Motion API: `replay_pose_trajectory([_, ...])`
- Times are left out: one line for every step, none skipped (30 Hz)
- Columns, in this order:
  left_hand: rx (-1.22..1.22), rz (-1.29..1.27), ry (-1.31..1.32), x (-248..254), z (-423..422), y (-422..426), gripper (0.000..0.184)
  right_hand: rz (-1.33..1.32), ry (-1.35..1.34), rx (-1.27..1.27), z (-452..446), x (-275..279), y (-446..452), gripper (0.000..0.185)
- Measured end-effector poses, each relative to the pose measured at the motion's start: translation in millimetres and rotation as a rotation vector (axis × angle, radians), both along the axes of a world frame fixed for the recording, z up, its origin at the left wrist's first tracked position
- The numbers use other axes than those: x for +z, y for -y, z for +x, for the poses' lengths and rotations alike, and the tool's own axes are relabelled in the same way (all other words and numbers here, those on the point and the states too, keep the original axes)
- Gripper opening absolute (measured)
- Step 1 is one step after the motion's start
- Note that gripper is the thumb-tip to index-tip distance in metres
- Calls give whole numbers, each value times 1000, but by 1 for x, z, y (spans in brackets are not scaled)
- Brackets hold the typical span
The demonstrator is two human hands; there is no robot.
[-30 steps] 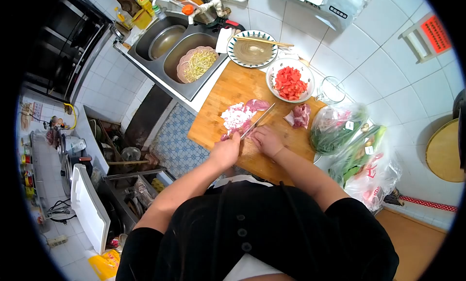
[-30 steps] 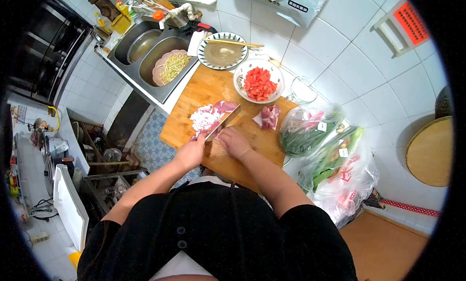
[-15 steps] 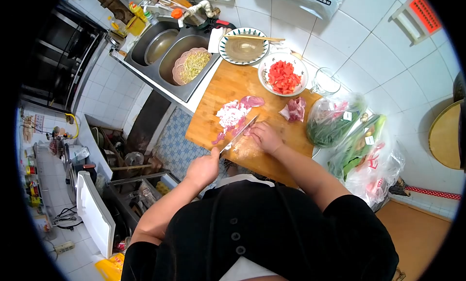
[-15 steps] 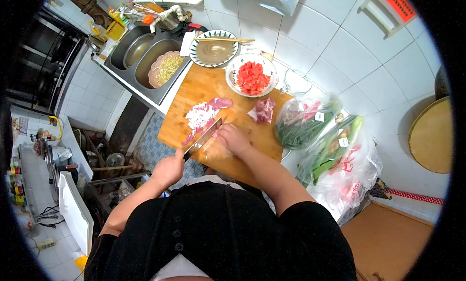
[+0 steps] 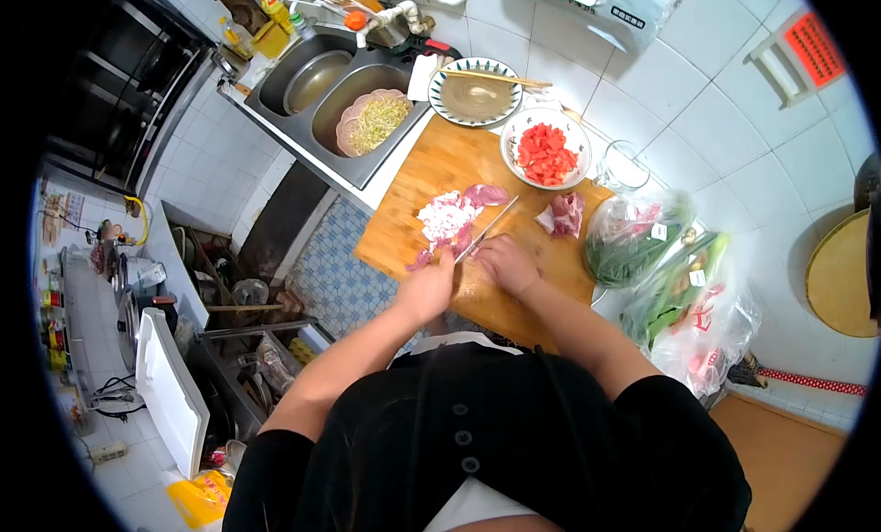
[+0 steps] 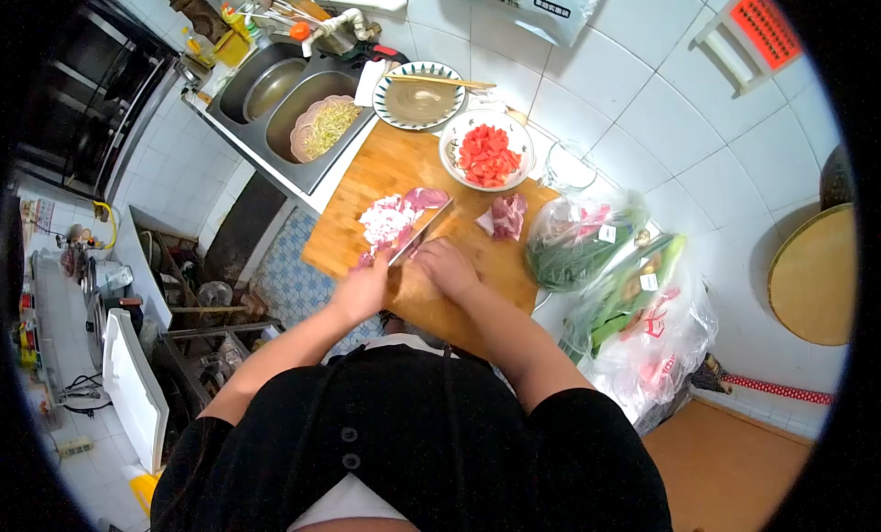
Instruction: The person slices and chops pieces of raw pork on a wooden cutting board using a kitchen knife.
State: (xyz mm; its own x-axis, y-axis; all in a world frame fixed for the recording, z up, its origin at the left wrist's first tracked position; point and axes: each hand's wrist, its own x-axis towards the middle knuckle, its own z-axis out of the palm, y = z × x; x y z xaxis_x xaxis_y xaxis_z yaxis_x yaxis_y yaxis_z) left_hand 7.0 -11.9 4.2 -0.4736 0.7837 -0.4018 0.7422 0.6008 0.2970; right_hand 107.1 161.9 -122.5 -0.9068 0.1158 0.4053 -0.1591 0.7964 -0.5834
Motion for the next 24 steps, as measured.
replay_pose_trajectory([17,34,-1,-2,4,11,30,-7,-8,-10,2,4,1,12])
replay_pose_trajectory([57,-13,15,0,5,21,27,-15,-16,-24,4,8,2,12])
replay_pose_trajectory([94,-62,30,3,5,31,23,-37,-14,-43,4,10,2,11])
replay_pose_trajectory([129,-114,47,8,3,38,20,-61,-9,-64,5,12,2,11])
replay_pose_trajectory([113,-136,35,14,2,42,20,-87,-2,-84,6,12,3,10])
replay_pose_trajectory([99,-158,25,22,1,45,21,-80,-18,-76,7,9,3,9])
replay_pose_trajectory([84,-179,15,29,2,47,21,-73,-34,-67,6,6,2,9])
replay_pose_trajectory([96,-165,8,34,4,49,20,-66,-48,-57,5,4,2,8])
replay_pose_trajectory([83,-168,7,39,5,49,20,-68,-53,-59,5,3,1,8])
replay_pose_trajectory([71,-172,7,44,6,49,20,-69,-57,-60,4,3,1,8])
replay_pose_trajectory([61,-174,7,46,6,49,20,-69,-61,-60,4,3,1,8])
replay_pose_trajectory([39,-177,17,46,6,49,20,-67,-53,-55,4,3,1,8])
replay_pose_trajectory([19,-178,26,46,6,48,19,-64,-45,-49,4,3,1,8])
replay_pose_trajectory([-1,-179,37,45,6,46,19,-61,-37,-44,4,3,0,8])
replay_pose_trajectory([6,-158,48,40,7,42,19,-59,-37,-45,4,3,0,8])
replay_pose_trajectory([11,-136,60,31,7,37,19,-58,-37,-47,3,2,0,8])
replay_pose_trajectory([17,-115,73,22,8,31,19,-57,-35,-49,3,1,1,9])
replay_pose_trajectory([12,-87,70,11,7,23,19,-59,-31,-39,4,1,1,9])
replay_pose_trajectory([8,-58,66,1,6,11,20,-60,-27,-28,4,2,1,9])
replay_pose_trajectory([3,-23,58,-5,3,0,20,-57,-27,-17,3,4,0,9])
replay_pose_trajectory([-2,-12,45,-4,2,-11,20,-55,-29,-18,2,5,-2,10])
replay_pose_trajectory([-5,-1,34,-2,2,-20,21,-55,-28,-18,3,6,-1,10])
replay_pose_trajectory([-6,10,21,0,2,-25,21,-54,-29,-16,4,7,0,10])
replay_pose_trajectory([-8,19,28,-1,2,-23,21,-42,-30,-21,4,10,1,10])
